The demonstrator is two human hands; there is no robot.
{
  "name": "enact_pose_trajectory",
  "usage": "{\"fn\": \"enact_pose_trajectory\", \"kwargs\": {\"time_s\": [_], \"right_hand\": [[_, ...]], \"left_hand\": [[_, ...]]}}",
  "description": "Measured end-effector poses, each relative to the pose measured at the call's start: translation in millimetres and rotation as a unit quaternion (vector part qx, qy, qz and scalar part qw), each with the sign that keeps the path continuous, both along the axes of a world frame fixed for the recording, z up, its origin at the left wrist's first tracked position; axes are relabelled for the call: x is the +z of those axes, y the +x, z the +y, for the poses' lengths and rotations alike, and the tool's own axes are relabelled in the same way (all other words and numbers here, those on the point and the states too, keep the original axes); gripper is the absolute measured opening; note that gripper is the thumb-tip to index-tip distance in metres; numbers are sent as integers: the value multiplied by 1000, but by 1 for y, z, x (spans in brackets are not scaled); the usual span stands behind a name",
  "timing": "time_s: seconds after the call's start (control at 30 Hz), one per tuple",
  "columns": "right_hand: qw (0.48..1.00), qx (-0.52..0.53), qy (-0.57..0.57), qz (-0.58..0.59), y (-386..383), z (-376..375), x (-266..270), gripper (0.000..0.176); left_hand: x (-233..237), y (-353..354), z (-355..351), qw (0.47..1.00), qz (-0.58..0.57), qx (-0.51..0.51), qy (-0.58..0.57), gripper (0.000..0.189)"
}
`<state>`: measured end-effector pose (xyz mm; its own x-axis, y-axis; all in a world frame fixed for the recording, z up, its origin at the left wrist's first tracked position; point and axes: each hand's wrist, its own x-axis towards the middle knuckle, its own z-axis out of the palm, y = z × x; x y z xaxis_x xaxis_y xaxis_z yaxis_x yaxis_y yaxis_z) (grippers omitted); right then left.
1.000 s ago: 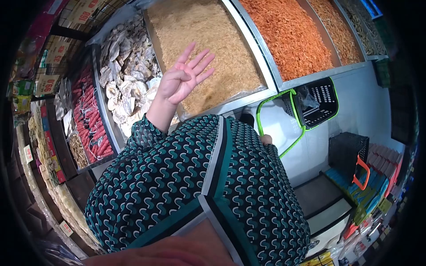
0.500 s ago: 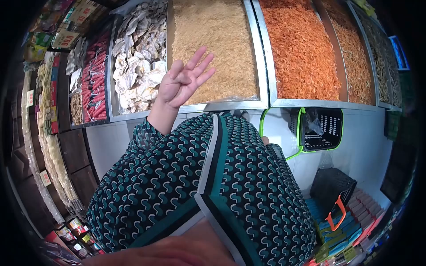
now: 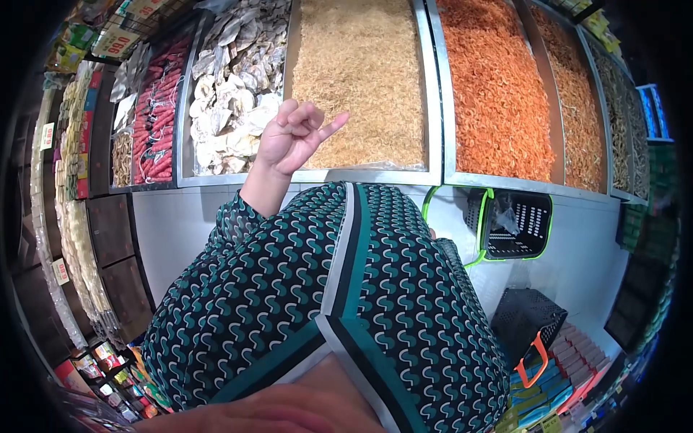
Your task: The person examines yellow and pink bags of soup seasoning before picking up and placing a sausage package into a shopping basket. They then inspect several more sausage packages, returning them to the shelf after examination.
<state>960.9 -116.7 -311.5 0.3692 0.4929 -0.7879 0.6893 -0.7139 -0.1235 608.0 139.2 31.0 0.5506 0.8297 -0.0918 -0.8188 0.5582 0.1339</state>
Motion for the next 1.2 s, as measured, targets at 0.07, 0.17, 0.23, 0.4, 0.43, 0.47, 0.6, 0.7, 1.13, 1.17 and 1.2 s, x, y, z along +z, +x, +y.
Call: {"fn": "enact_pose_trajectory", "kwargs": {"time_s": [0.07,0.17,0.23,0.4,0.43,0.47,0.6,0.7,1.13,1.17,1.2], "right_hand": [[1000,0,0,-2,1,1,1,71],[1000,0,-1,-2,2,-1,0,72],[1000,-3,-2,-2,4,-2,1,72],[1000,-11,-4,0,8,-6,3,73],[1000,-13,-5,0,8,-6,5,73],[1000,-14,-5,2,9,-5,7,73],[999,-25,-15,15,7,0,37,74],[996,-39,-56,58,-9,29,140,75],[426,-287,591,622,-28,156,395,82],[414,-285,581,640,-37,160,397,78],[403,-283,568,659,-42,164,398,75]], "left_hand": [[7,0,-1,1000,18,1,-2,38],[12,0,1,999,35,6,-13,40],[10,0,4,999,34,7,-24,39],[5,1,9,991,-39,-66,107,36],[5,1,10,991,-40,-67,107,36],[6,1,11,992,-37,-70,101,35],[-4,-6,22,981,-133,-135,30,32],[-1,-8,20,988,-117,-99,20,32],[-3,-5,23,987,-128,-96,-8,30],[-5,-6,23,987,-131,-92,-3,31],[-5,-7,24,987,-133,-85,3,31]]}}
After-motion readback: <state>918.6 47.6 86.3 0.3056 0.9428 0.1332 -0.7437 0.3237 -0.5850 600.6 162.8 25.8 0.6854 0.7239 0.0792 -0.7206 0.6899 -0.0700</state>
